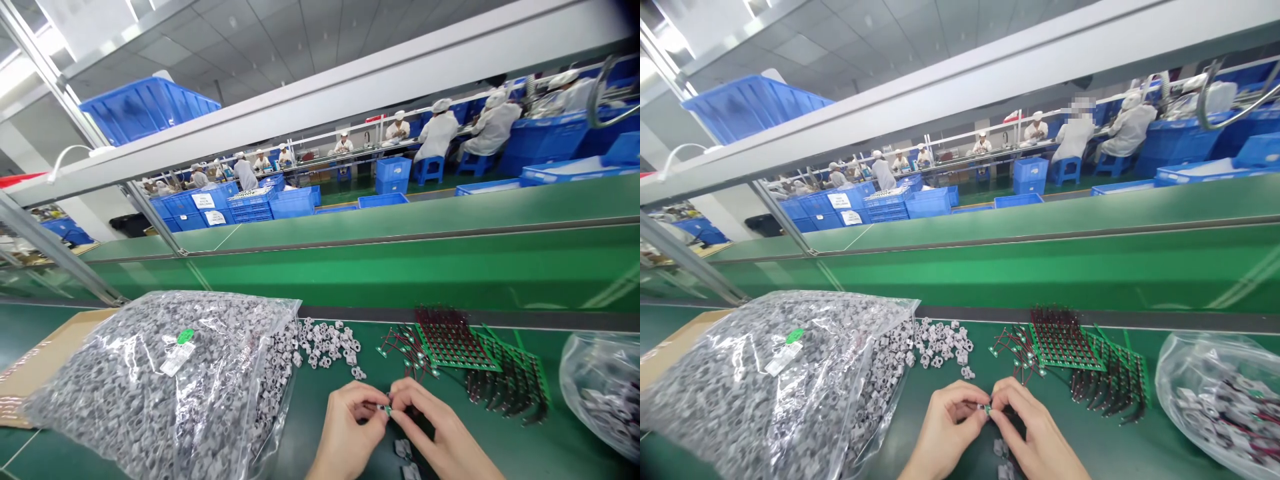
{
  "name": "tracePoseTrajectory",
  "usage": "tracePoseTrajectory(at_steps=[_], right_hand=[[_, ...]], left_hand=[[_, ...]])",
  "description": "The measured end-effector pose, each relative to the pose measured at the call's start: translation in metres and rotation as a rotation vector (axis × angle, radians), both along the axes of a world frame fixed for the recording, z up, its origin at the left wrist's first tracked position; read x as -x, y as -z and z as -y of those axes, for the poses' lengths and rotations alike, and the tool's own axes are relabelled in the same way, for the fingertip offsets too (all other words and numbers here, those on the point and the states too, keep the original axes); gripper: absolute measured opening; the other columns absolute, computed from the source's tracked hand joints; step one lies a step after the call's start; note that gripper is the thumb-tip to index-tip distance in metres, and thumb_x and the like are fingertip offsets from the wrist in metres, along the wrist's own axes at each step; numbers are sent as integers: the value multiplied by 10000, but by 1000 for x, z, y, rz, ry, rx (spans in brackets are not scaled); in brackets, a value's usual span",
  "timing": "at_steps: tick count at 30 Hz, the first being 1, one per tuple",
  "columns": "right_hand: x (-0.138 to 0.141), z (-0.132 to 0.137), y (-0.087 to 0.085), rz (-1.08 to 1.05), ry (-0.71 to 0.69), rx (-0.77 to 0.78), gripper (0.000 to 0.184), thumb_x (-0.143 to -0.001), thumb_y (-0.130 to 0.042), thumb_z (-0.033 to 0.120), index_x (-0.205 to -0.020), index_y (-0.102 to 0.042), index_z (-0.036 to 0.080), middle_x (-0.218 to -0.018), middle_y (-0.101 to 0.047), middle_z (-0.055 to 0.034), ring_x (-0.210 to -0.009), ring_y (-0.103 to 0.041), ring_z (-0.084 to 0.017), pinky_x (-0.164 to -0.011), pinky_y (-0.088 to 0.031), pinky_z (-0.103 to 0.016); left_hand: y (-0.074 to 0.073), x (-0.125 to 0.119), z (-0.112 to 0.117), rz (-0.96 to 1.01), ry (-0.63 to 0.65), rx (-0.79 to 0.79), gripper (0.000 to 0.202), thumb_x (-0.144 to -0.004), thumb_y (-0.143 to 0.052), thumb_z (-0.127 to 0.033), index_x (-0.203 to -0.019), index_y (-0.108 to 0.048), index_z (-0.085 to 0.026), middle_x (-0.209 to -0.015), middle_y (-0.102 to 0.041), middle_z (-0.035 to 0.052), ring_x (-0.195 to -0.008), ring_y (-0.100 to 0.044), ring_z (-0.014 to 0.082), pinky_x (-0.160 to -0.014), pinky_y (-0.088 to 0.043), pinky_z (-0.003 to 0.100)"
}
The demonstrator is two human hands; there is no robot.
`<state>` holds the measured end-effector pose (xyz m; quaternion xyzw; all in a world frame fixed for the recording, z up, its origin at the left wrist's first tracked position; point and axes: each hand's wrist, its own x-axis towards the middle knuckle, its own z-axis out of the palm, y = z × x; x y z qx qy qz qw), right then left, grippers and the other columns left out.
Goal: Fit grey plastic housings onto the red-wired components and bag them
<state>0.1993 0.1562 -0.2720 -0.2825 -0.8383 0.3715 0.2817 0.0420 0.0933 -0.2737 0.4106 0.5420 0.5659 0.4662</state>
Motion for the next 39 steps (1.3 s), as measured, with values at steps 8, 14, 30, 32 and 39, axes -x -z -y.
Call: tracePoseTrajectory(at_steps=[8,14,30,32,39], right_hand=[[2,2,-1,104,70,141,163,-910,-445,283,-768,-465,207,-800,-605,12,-695,-544,-118,-648,-444,-199],[5,8,0,44,101,55,137,-884,-450,228,-748,-445,212,-803,-606,5,-705,-572,-125,-652,-468,-205],[26,-100,5,424,-96,-923,222,-875,-437,8,-824,-570,178,-866,-594,-55,-798,-528,-211,-704,-372,-326],[31,-103,6,432,-144,-1010,231,-856,-440,-12,-807,-573,171,-831,-593,-54,-789,-526,-215,-734,-376,-344],[41,-111,15,447,-197,-1218,286,-894,-354,17,-759,-568,150,-742,-578,-85,-757,-530,-233,-765,-403,-393]], left_hand=[[5,-4,2,-67,-12,8,179,-718,-644,-139,-838,-776,-124,-851,-628,91,-691,-623,137,-612,-483,199],[8,-12,3,-185,-68,-65,192,-732,-616,-106,-844,-768,-143,-833,-641,84,-734,-646,159,-645,-534,208],[11,14,24,-458,-69,61,158,-718,-661,-88,-841,-736,-154,-991,-653,87,-776,-608,159,-645,-469,213],[0,18,17,-499,-60,60,146,-763,-616,-89,-840,-719,-157,-990,-639,80,-805,-604,161,-684,-463,225],[0,27,-12,-783,-43,-44,270,-830,-493,-35,-1018,-649,-151,-1003,-565,89,-855,-584,185,-776,-480,287]])
